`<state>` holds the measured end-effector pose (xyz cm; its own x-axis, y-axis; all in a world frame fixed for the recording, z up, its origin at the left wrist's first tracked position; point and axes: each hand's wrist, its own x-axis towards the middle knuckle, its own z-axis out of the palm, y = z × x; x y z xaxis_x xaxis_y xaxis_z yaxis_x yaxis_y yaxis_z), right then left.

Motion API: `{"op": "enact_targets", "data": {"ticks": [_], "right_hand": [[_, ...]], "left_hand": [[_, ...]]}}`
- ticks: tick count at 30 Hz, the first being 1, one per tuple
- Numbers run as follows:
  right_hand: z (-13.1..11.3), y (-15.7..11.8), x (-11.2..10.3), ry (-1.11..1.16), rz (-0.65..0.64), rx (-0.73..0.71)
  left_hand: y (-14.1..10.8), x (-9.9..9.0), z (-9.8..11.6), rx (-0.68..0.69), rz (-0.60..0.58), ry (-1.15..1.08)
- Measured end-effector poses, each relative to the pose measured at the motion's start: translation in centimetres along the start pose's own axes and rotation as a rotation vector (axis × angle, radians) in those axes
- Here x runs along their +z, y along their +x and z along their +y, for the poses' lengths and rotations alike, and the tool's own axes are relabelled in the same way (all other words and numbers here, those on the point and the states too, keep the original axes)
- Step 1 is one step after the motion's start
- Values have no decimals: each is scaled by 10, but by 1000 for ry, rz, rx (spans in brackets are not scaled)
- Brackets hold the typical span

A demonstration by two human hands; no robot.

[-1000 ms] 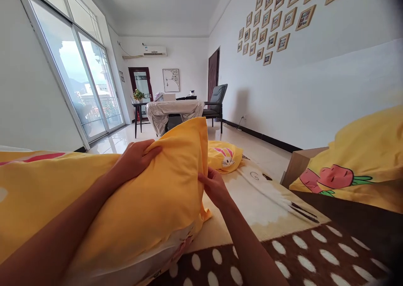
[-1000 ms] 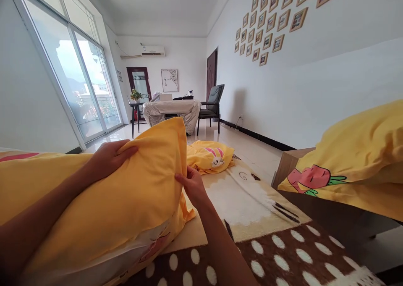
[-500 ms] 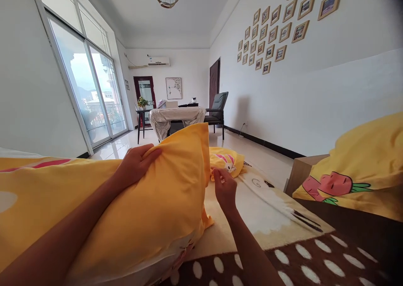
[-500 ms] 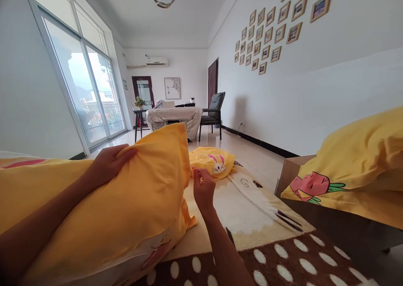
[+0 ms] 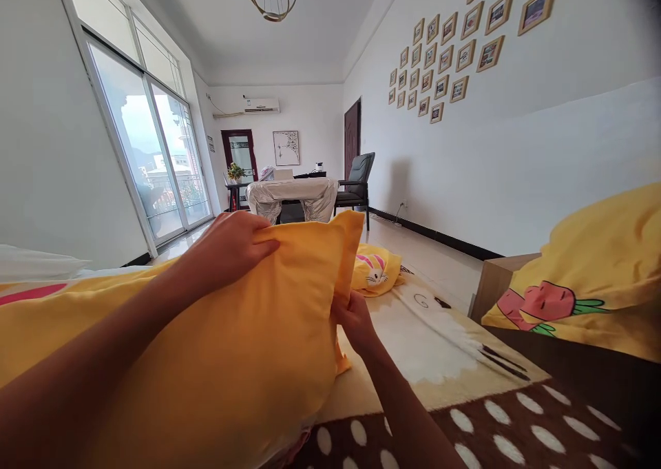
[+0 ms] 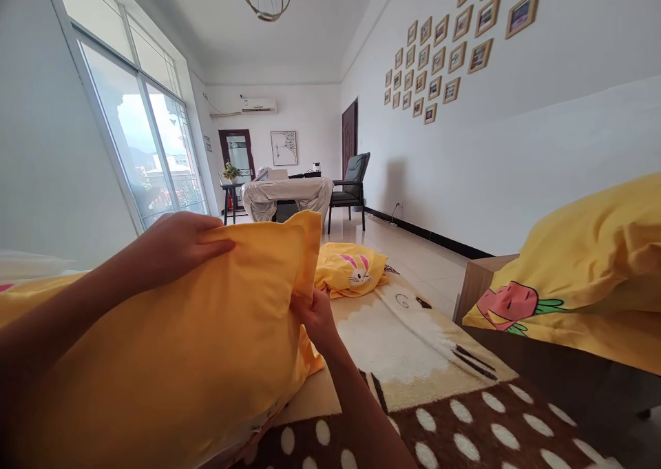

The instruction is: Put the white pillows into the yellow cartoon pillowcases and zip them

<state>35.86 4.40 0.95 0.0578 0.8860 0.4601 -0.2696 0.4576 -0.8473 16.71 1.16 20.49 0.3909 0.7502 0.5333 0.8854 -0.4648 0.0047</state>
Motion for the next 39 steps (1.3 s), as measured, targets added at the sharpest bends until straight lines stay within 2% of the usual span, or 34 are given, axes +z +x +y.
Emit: {"op": "enact_targets", "data": {"ticks": [3,8,11,13,15,17,18,19,20,22,23,25,27,29,31,33,36,39], "right_hand": [[2,-1,1,-3,74,-44],[8,-1,-1,17,126,-64],[13,4,-12,48,115,-34],[13,8,-22,97,-8,-15],[11,11,-28,118,-226,4],[8,10,-26,61,-427,29],[8,7,-20,14,-471,29],[10,4,-11,-32,-463,17],[12,-1,0,-72,-401,-6],[18,-13,26,-135,-164,-70],[21,-20,39,-163,-45,-96],[23,-32,56,-206,74,-107],[20,-38,60,-206,79,-92],[15,-37,54,-175,101,-95],[9,-30,44,-121,125,-115],[5,-24,37,-57,73,-128],[4,-21,37,-34,-25,-139],[10,-26,43,-130,1,-146]], "left_hand": [[4,6,21,-6,10,7],[14,27,36,21,-168,-46],[16,33,38,70,-105,-145],[13,31,38,93,-36,-197],[10,22,35,115,16,-209],[8,8,30,133,68,-129],[8,0,26,138,114,-44],[9,-9,21,137,181,62],[11,-17,17,135,256,179],[18,-30,8,103,364,359],[21,-34,5,78,368,390],[27,-33,1,-24,306,345],[29,-22,0,-136,291,219],[28,-6,-1,-206,365,93],[24,10,-4,-224,453,-9],[21,23,-5,-224,492,-94],[18,32,-3,-170,421,-178],[14,34,8,-51,257,-198]]}}
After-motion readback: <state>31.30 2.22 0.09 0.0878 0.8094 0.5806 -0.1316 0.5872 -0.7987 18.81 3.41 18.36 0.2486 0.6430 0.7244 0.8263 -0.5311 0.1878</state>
